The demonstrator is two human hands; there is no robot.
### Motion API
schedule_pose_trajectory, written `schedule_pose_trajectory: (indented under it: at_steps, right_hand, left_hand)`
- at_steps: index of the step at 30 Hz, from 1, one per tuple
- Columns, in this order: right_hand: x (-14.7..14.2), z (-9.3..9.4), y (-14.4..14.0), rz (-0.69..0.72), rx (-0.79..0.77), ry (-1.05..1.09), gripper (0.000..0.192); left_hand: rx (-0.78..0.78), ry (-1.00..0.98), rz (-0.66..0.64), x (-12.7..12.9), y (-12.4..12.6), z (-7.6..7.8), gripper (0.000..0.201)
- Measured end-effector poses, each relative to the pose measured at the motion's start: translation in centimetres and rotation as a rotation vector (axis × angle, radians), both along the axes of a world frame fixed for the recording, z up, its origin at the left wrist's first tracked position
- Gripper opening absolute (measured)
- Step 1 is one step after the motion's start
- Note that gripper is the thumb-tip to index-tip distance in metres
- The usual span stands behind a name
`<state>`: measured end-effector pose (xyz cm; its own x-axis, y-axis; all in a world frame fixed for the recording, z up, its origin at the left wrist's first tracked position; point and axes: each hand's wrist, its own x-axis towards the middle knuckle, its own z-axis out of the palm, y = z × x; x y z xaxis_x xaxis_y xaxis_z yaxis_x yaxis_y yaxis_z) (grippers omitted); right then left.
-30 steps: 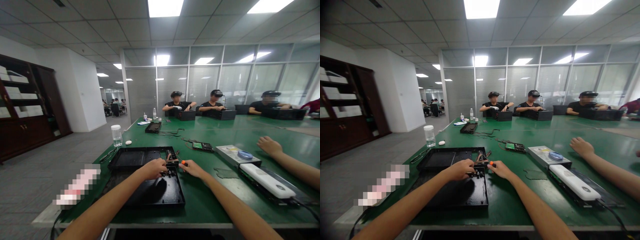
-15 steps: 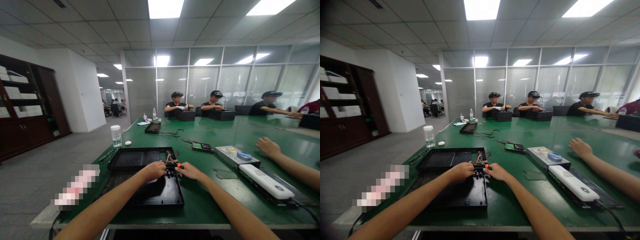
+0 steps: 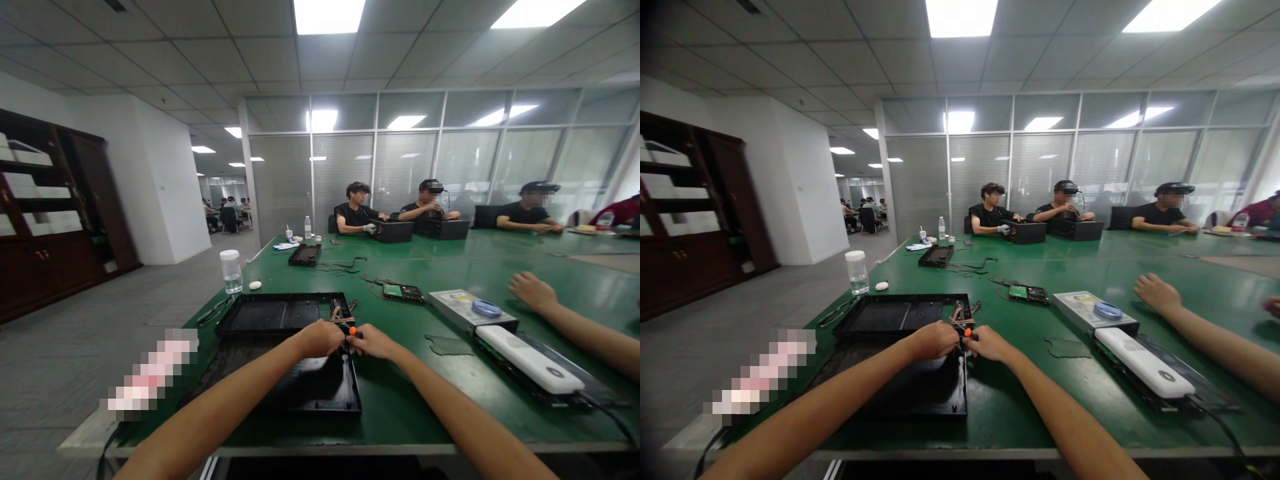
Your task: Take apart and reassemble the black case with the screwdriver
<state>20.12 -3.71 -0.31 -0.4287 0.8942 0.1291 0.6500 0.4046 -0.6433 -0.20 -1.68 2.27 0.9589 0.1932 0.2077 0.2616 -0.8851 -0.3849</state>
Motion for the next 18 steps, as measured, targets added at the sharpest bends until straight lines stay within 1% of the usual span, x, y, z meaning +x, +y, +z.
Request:
schedule_pose_trajectory:
  at_steps: [3,6,12,18]
  right_hand:
    - [1.5,0.1,0.7,-0.116,0.032,-0.002,0.04]
    - [2.5,-0.2,1.3,-0.161,0.064,-0.021,0.041]
    - [2.0,-0.5,1.1,-0.132,0.087,-0.04,0.043]
    - [1.9,-0.4,0.9,-0.122,0.076,-0.05,0.044]
  left_hand:
    - [0.0,0.002,0.006,0.4,-0.1,-0.7,0.007]
    - [0.014,-0.002,-0.01,0.3,-0.5,-0.9,0.005]
    - [0.053,0.031,-0.059,0.3,-1.3,-0.5,0.002]
    - [0.103,0.041,-0.129,0.3,-1.4,-0.8,0.011]
